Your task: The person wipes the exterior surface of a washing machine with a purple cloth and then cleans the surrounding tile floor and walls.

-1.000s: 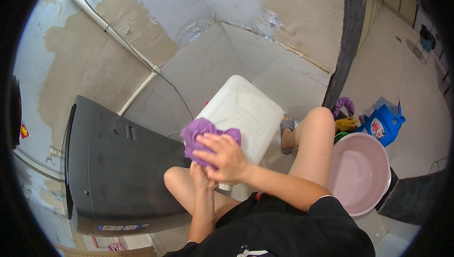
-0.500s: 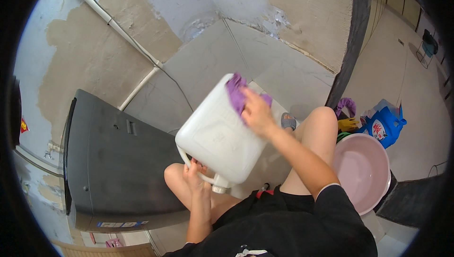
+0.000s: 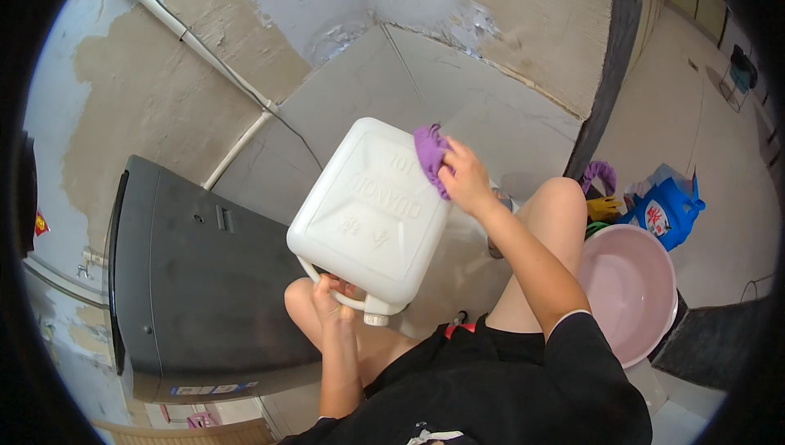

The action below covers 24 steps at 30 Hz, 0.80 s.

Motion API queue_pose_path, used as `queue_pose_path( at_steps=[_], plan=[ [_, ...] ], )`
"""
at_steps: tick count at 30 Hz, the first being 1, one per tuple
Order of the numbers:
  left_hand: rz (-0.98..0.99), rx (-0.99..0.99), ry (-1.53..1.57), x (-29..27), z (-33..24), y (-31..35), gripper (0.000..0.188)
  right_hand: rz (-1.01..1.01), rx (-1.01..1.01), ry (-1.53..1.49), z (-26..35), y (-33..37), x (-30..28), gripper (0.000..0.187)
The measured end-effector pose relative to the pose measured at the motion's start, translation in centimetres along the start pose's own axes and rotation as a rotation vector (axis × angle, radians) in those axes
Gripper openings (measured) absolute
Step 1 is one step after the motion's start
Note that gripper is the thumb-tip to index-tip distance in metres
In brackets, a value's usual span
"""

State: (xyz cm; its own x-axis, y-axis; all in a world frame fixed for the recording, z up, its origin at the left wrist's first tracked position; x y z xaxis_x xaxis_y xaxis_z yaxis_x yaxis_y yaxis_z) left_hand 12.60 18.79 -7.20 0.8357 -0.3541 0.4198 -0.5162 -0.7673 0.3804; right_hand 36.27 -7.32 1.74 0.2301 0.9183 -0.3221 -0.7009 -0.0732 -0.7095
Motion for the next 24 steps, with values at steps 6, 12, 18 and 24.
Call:
queue_pose_path(
  at_steps=[6, 12, 18, 24],
  plan=[
    [-0.139, -0.253, 0.137, -2.4, 5.1, -2.7, 0.025, 0.120, -0.227, -0.343, 14.5, 5.6, -0.3, 0.031],
    [-0.167, 0.102, -0.164, 1.8, -0.2, 0.1, 0.025, -0.010, -0.046, -0.300, 11.0, 9.2, -1.8, 0.035],
    [-0.212, -0.037, -0.209, 1.1, 0.6, -1.9, 0.021, 0.162, -0.352, -0.227, 14.6, 11.7, -1.9, 0.053],
    [-0.129, -0.072, -0.304, 3.4, 3.0, -1.0, 0.020, 0.035, -0.531, 0.193, 13.6, 13.2, -1.2, 0.042]
  ],
)
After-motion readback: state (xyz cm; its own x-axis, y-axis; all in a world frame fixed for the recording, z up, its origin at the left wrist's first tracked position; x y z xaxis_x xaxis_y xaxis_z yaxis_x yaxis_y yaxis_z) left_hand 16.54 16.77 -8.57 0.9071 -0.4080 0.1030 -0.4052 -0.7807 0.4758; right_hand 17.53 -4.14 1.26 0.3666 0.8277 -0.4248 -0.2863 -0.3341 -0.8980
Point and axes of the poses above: each hand's wrist, its own y-axis away from the middle knuckle, its own x-axis out of the palm, z = x × y, the point moved 10 cm from there along -y, towards the middle knuckle, and after that the axes turned 9 degrees about -z, right-handed, at the moved point
